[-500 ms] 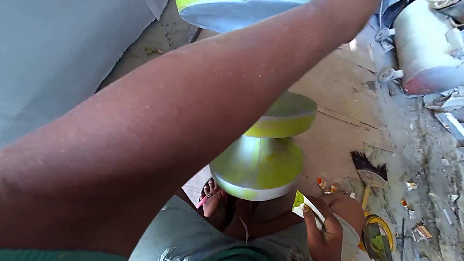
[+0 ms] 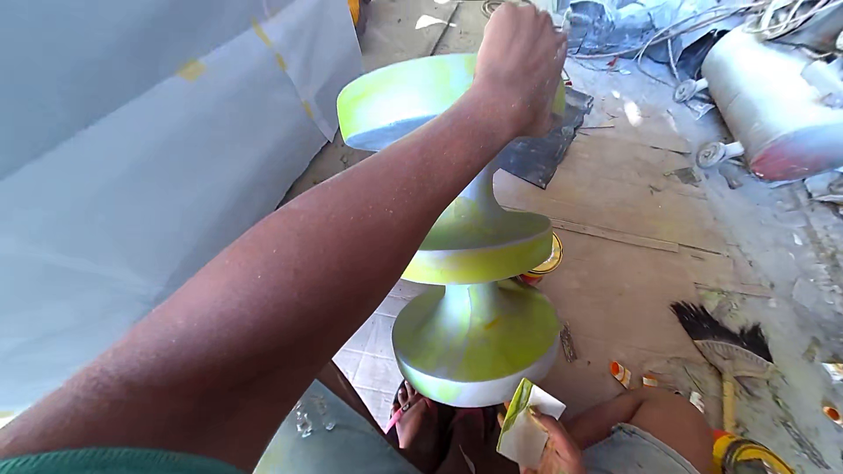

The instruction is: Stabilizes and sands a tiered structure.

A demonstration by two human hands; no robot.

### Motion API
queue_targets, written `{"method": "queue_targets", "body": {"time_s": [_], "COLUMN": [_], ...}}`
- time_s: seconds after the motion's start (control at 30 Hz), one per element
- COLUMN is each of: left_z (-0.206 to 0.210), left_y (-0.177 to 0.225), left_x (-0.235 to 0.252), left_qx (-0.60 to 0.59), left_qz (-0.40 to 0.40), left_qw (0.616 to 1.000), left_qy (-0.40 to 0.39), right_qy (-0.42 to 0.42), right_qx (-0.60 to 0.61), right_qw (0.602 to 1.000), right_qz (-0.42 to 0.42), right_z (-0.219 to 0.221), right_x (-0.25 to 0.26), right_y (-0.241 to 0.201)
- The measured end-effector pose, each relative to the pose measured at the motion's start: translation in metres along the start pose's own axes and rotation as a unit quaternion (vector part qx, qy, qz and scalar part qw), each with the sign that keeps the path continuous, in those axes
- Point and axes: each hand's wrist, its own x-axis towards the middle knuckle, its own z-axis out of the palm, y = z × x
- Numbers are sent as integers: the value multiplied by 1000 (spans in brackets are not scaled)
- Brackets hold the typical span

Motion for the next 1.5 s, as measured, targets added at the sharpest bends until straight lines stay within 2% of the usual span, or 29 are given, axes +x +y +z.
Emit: {"method": "queue_targets", "body": {"time_s": [0.3,0.47,0.6,0.73,0.87,1.03,1.1,1.23,1.3,1.4,1.5], "left_z": [-15,-13,-7,-2,2,3,2,1,1,0,1], "left_y": [-14,-49,-62,-74,-80,-77,-73,-65,-62,-57,-52], "left_x": [-25,-50,-62,-63,-63,-65,-64,-59,-58,-56,-54], "left_qx": [-12,-113,-156,-153,-130,-98,-94,-84,-78,-68,-57], "left_qz": [4,58,49,20,-3,-13,-17,-18,-18,-25,-28], "left_qw": [999,991,986,987,991,995,995,996,996,997,998], "left_qy": [-35,-32,-32,-36,-30,-21,-23,-26,-26,-30,-28], "right_qy": [-42,-54,7,40,-11,-119,-164,-191,-160,-120,-115], "right_qx": [15,3,-26,20,36,-82,-189,-432,-476,-497,-541], "right_qw": [999,999,996,986,982,973,952,854,827,810,779], "right_qz": [-1,-7,-87,-159,-187,-178,-177,-219,-255,-286,-295], "right_z": [-11,-20,-12,5,32,86,110,153,167,182,189], "right_x": [0,0,-6,-6,-2,8,13,35,49,59,60], "right_y": [0,-6,-15,-41,-72,-75,-58,-21,-10,-2,5]}}
